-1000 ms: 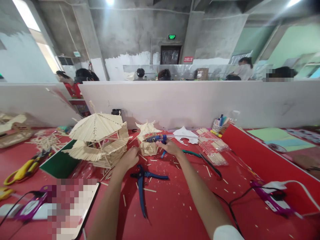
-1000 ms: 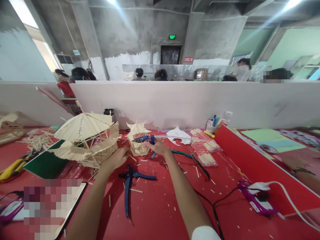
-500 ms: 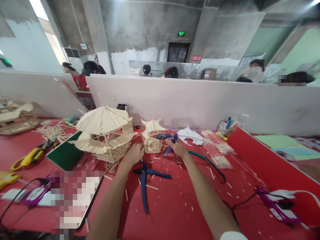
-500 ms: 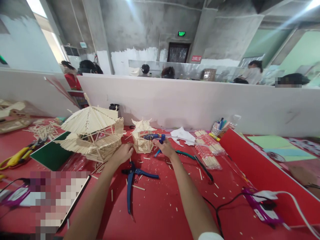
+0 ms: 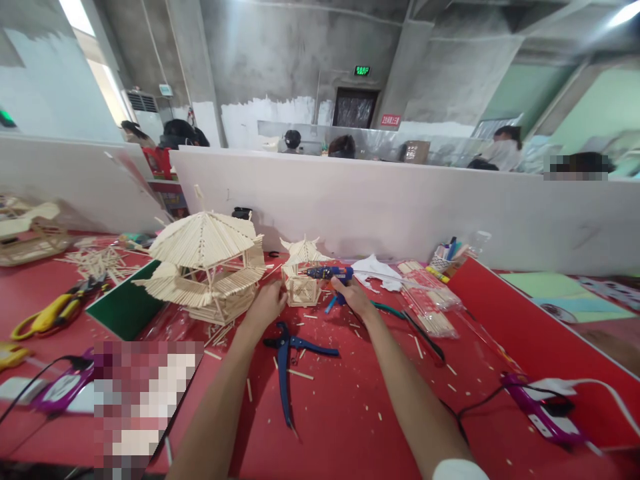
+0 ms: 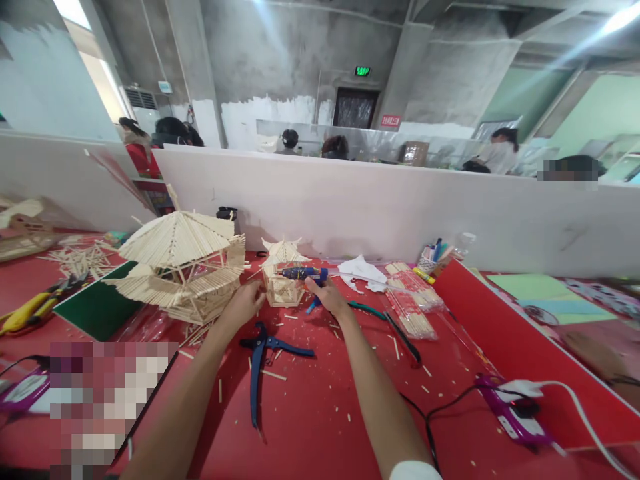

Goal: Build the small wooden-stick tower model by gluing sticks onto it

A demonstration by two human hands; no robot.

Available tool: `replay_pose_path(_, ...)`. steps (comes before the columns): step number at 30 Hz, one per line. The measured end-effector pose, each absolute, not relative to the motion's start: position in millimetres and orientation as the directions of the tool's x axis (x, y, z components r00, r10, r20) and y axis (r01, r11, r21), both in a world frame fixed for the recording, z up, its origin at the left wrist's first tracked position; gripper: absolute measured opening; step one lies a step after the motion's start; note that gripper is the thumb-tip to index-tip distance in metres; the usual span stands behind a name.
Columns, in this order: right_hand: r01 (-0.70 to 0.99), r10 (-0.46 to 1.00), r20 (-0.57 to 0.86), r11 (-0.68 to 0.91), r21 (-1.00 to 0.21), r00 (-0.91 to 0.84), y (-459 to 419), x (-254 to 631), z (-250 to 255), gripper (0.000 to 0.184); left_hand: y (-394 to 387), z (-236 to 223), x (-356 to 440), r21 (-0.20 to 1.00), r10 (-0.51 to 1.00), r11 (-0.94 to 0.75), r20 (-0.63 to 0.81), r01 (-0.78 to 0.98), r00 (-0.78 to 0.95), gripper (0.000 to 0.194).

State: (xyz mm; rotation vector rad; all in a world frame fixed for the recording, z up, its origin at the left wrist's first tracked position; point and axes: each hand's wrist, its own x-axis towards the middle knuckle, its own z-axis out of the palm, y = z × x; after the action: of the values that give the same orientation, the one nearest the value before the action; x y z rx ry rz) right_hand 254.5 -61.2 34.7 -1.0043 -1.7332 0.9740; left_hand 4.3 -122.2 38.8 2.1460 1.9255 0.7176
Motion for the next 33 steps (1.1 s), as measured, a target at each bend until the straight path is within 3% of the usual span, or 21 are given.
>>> replay_pose_path(8, 0.242, 0.865, 0.357, 0.453, -0.858, -0.353, -65, 250, 45, 0.041, -120, 32, 2, 0.447, 0.978, -0.115, 0.208, 0.887, 0.022, 0.027)
replay_pose_path(14, 0.028, 0.808, 0.259, 0.322, -0.946, -0.529, -70, 246, 45, 0.054, -124, 31, -3, 0.457, 0.979, -0.122, 0.200, 0.881, 0.032, 0.041)
replay_pose_path(20, 0.026, 0.881, 0.251, 0.285, -0.958, -0.401, -69, 243, 39, 0.052, -123, 29, -3, 0.485, 0.973, -0.175, 0.216, 0.857, 0.077, 0.047)
replay_pose_path(33, -0.005, 0.899, 0.259, 0.275, -0.961, -0.355, -64, 244, 35, 0.058, -126, 37, 0, 0.457, 0.975, -0.149, 0.216, 0.877, 0.053, 0.049)
